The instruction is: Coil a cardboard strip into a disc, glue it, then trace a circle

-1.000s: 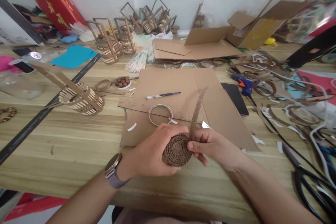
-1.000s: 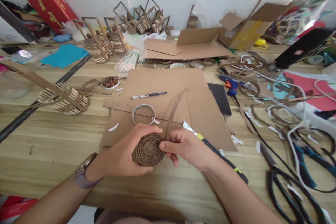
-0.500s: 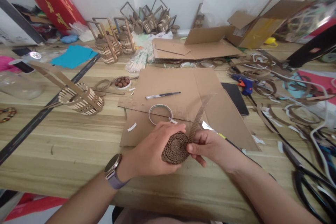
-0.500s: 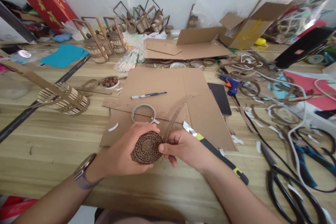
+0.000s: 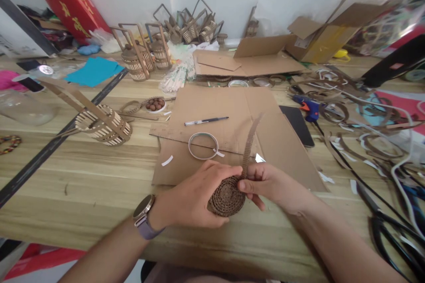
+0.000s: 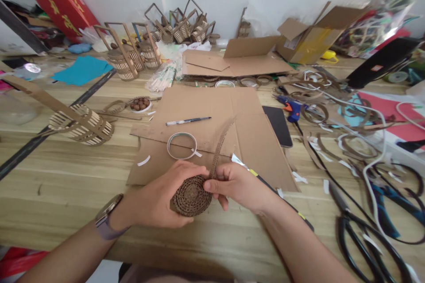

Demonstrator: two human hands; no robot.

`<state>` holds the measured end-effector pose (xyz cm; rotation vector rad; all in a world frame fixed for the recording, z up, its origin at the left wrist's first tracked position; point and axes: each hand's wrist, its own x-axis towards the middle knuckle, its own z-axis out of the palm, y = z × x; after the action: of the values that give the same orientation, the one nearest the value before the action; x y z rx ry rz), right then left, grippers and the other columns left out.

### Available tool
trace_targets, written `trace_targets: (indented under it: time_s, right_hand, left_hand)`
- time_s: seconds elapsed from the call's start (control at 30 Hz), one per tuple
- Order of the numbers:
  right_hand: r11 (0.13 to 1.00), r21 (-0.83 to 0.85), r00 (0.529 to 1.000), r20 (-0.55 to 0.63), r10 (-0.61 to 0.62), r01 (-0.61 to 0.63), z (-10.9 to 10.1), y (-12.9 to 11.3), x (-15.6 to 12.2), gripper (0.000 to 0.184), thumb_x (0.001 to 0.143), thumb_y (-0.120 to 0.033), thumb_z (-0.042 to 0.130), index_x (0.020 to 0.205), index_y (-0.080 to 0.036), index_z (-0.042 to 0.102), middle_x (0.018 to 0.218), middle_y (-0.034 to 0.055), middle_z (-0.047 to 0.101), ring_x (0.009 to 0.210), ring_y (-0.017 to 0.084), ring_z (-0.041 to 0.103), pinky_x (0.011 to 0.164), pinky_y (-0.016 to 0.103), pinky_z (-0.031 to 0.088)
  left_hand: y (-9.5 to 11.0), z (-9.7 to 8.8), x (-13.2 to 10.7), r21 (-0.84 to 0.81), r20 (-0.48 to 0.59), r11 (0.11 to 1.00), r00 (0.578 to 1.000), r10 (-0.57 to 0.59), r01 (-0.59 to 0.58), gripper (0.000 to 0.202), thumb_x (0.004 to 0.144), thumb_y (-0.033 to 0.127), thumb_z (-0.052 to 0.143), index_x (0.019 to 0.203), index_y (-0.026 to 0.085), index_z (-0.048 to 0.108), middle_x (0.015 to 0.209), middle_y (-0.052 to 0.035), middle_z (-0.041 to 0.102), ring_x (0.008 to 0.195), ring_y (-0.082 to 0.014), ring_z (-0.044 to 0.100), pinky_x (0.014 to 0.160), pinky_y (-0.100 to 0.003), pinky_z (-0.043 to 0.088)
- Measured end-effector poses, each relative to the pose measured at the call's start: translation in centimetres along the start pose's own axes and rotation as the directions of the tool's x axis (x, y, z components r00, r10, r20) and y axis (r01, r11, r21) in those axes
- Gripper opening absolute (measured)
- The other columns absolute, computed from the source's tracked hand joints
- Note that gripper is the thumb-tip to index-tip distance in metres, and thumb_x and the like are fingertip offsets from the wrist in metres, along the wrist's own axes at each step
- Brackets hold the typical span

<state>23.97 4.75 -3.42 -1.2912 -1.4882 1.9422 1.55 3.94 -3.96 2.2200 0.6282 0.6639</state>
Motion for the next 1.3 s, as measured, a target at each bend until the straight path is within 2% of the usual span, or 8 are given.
trace_targets:
  time_s: [0.17, 0.33, 0.5, 0.7, 0.83, 0.97, 1.2, 1.3]
  right_hand:
    - [0.988, 0.116, 0.98, -0.179, -0.084, 0.106, 0.4, -0.2, 0.2, 0.052, 0.064, -0.064, 0.076, 0.06, -0.016, 0.054, 0.053, -0.0051, 0.054, 0.039, 0.005, 0.046, 0.043, 0.023, 0.031]
    - [0.967, 0.213, 0.964, -0.251, -0.084, 0.139, 1.8, 0.1, 0.7, 0.052, 0.063, -0.062, 0.078, 0.061, -0.017, 0.054, 0.054, -0.0047, 0.055, 0.039, 0.006, 0.047, 0.043, 0.023, 0.032]
    - [0.963, 0.23, 0.967, -0.242, -0.082, 0.139, 2.5, 0.2, 0.7, 0.053, 0.063, -0.064, 0.077, 0.06, -0.016, 0.054, 0.054, -0.0044, 0.054, 0.04, 0.006, 0.048, 0.043, 0.024, 0.033]
    - [0.989, 0.051, 0.971, -0.202, -0.127, 0.14, 2.3, -0.3, -0.1, 0.054, 0.065, -0.068, 0.073, 0.059, -0.018, 0.053, 0.049, -0.004, 0.054, 0.041, 0.008, 0.048, 0.045, 0.024, 0.034]
    - [0.99, -0.065, 0.974, -0.185, -0.132, 0.122, 2.2, -0.8, -0.9, 0.056, 0.065, -0.071, 0.071, 0.057, -0.019, 0.052, 0.049, -0.0012, 0.057, 0.042, 0.009, 0.049, 0.045, 0.024, 0.032]
    - [0.981, -0.097, 0.968, -0.173, -0.182, 0.167, 1.9, -1.2, -1.4, 0.056, 0.068, -0.072, 0.068, 0.054, -0.02, 0.05, 0.05, -0.0002, 0.057, 0.043, 0.009, 0.047, 0.044, 0.025, 0.032]
    - [0.964, -0.225, 0.976, -0.133, -0.175, 0.142, 1.2, -1.1, -1.5, 0.053, 0.076, -0.066, 0.064, 0.051, -0.021, 0.046, 0.044, -0.0014, 0.052, 0.043, 0.01, 0.042, 0.044, 0.025, 0.029]
    - [0.951, -0.287, 0.975, -0.15, -0.162, 0.114, 1.2, -0.9, -1.3, 0.049, 0.078, -0.061, 0.062, 0.053, -0.022, 0.049, 0.044, -0.0009, 0.054, 0.043, 0.01, 0.041, 0.044, 0.025, 0.029]
  left_hand:
    - [-0.3, 1.0, -0.1, 0.111, -0.271, 0.993, 0.963, 0.006, 0.025, 0.088, 0.08, 0.019, 0.074, 0.149, 0.029, 0.019, 0.145, -0.0153, 0.04, 0.135, -0.0334, 0.04, 0.111, -0.055, 0.038]
    - [-0.5, 1.8, -0.1, 0.192, -0.357, 0.978, 0.934, -0.007, 0.08, 0.098, 0.075, 0.023, 0.08, 0.15, 0.028, 0.017, 0.144, -0.0168, 0.042, 0.134, -0.0358, 0.042, 0.109, -0.057, 0.041]
    - [-0.1, 1.9, 0.1, 0.21, -0.435, 0.972, 0.901, -0.001, 0.102, 0.081, 0.08, 0.018, 0.073, 0.146, 0.024, 0.026, 0.136, -0.0166, 0.05, 0.128, -0.0316, 0.049, 0.106, -0.051, 0.045]
    - [-0.5, 1.2, 0.1, 0.17, -0.403, 0.985, 0.913, 0.061, 0.01, 0.074, 0.078, 0.019, 0.071, 0.141, 0.026, 0.033, 0.132, -0.0142, 0.056, 0.123, -0.0308, 0.054, 0.101, -0.051, 0.048]
    - [-0.5, 0.7, 0.1, 0.196, -0.404, 0.977, 0.901, 0.159, -0.084, 0.075, 0.08, 0.022, 0.073, 0.142, 0.028, 0.031, 0.13, -0.013, 0.059, 0.122, -0.0292, 0.056, 0.101, -0.049, 0.049]
    - [-0.2, 0.6, 0.1, 0.242, -0.36, 0.962, 0.909, 0.211, -0.127, 0.077, 0.083, 0.027, 0.071, 0.145, 0.03, 0.027, 0.131, -0.0118, 0.06, 0.123, -0.0289, 0.056, 0.104, -0.053, 0.046]
    - [-0.9, 0.2, 0.2, 0.306, -0.232, 0.925, 0.925, 0.3, -0.224, 0.074, 0.083, 0.021, 0.07, 0.145, 0.022, 0.029, 0.128, -0.0142, 0.062, 0.121, -0.0271, 0.058, 0.108, -0.051, 0.043]
    - [-1.2, 0.1, 0.3, 0.327, -0.211, 0.918, 0.929, 0.304, -0.226, 0.071, 0.084, 0.022, 0.069, 0.144, 0.019, 0.03, 0.128, -0.0157, 0.061, 0.123, -0.0273, 0.055, 0.107, -0.051, 0.043]
